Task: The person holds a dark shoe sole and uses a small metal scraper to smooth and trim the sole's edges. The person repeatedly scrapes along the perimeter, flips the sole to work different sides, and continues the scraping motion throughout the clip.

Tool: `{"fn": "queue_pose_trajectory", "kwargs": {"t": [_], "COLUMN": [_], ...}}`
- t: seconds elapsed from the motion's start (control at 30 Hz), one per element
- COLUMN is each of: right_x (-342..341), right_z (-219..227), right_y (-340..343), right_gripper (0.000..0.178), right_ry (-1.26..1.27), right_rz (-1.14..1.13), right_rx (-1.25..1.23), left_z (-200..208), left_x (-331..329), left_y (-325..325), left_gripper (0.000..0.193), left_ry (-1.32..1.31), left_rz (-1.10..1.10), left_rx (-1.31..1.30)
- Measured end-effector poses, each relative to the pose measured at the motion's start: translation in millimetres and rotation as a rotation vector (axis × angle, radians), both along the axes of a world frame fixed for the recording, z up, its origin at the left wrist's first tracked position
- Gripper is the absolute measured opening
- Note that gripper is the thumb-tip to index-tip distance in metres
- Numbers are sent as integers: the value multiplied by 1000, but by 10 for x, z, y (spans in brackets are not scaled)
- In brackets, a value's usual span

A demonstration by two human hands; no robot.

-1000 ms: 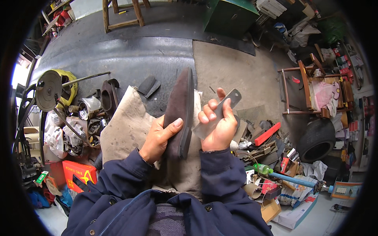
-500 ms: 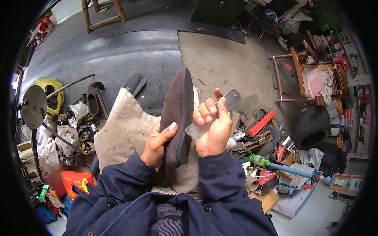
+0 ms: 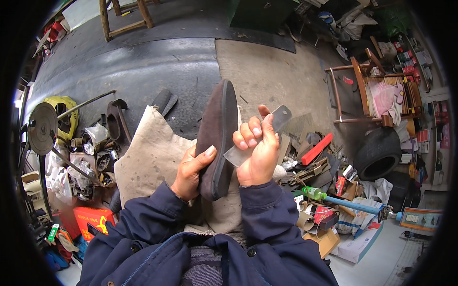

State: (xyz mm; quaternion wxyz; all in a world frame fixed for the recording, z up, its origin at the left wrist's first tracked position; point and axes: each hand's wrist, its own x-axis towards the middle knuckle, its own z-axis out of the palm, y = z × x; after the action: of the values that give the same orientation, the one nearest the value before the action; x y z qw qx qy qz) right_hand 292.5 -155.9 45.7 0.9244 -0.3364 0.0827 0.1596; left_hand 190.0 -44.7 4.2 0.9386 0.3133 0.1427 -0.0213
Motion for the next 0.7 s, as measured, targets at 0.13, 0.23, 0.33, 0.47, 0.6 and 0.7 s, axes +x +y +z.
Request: {"fn": "queue_pose_trajectory", "kwargs": {"t": [0.13, 0.23, 0.33, 0.47, 0.6, 0.7], "right_x": [-7, -3, 4, 9, 13, 15], "right_z": [3, 4, 10, 14, 3, -7], "right_y": [8, 18, 32, 49, 51, 45], "right_gripper": [33, 26, 26, 25, 25, 25], "right_ry": [-14, 0, -3, -5, -3, 8], "right_rz": [11, 1, -4, -7, -19, -21], "right_rx": [-25, -33, -59, -81, -80, -48], "left_z": [-17, -10, 24, 34, -5, -20], "left_x": [5, 22, 33, 67, 92, 76], "left_y": [21, 25, 21, 30, 36, 18], "left_gripper": [35, 35, 37, 39, 38, 38], "left_ry": [-1, -6, 10, 15, 7, -10], "left_rz": [-16, -8, -21, -24, -43, -17], "left_rx": [-6, 14, 18, 54, 61, 71]}}
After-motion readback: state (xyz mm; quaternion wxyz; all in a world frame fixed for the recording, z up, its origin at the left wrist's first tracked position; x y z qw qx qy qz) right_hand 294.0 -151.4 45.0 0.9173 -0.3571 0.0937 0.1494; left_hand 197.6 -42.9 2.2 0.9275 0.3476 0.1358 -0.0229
